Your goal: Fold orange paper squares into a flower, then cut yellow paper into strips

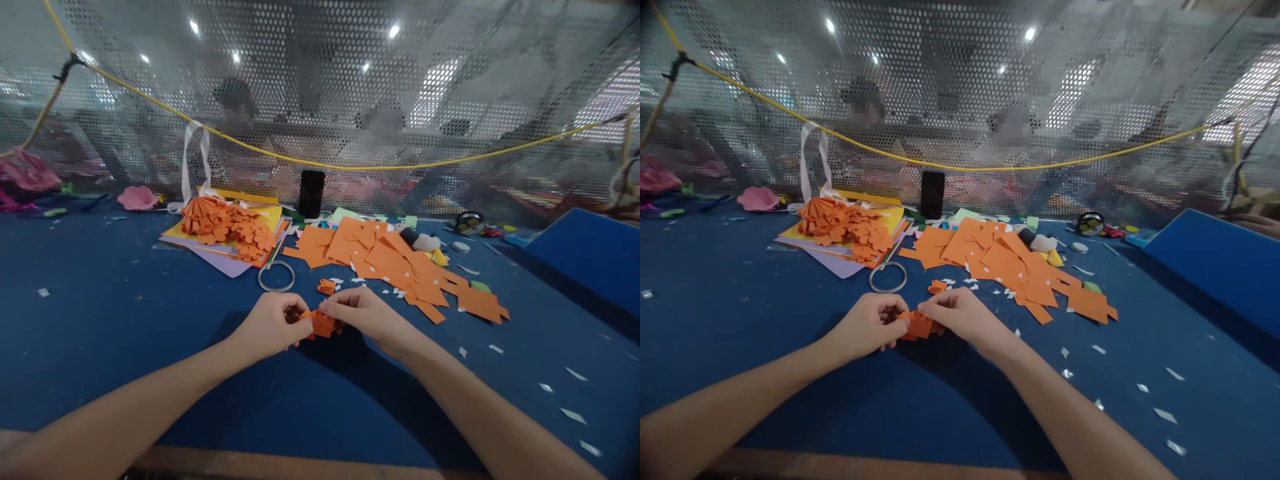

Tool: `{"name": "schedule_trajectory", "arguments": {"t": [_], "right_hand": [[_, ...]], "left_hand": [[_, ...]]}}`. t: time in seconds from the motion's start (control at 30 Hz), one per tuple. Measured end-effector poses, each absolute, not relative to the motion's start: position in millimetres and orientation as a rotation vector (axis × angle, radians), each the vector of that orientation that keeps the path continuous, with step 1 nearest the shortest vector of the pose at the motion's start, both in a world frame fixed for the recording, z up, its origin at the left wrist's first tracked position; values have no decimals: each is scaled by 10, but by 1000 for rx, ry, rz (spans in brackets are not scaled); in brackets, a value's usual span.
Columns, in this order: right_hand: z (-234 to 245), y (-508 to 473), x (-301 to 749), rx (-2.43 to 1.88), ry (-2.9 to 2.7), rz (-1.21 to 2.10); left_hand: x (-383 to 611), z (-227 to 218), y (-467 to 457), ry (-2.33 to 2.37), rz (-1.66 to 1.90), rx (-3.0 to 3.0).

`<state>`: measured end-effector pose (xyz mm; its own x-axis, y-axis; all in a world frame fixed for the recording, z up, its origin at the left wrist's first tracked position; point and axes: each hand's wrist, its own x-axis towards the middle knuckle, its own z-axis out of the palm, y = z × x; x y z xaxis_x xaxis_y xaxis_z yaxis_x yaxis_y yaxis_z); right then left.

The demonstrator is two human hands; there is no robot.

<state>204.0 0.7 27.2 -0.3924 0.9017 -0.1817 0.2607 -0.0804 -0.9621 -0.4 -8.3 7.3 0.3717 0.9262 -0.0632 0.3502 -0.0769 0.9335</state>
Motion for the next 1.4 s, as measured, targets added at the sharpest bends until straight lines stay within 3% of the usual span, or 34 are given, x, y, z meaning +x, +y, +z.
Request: {"name": "schedule_trajectory", "arguments": {"t": [0.5, 0.73, 1.4], "right_hand": [[279, 53, 2057, -1289, -1593, 1596], [225, 155, 2082, -1266, -1453, 1500], [246, 182, 1985, -1267, -1471, 1341]], "left_hand": [[15, 126, -8, 1061, 617, 1495], [17, 52, 120, 957, 890, 1202], [52, 20, 199, 988, 834, 1418]]}}
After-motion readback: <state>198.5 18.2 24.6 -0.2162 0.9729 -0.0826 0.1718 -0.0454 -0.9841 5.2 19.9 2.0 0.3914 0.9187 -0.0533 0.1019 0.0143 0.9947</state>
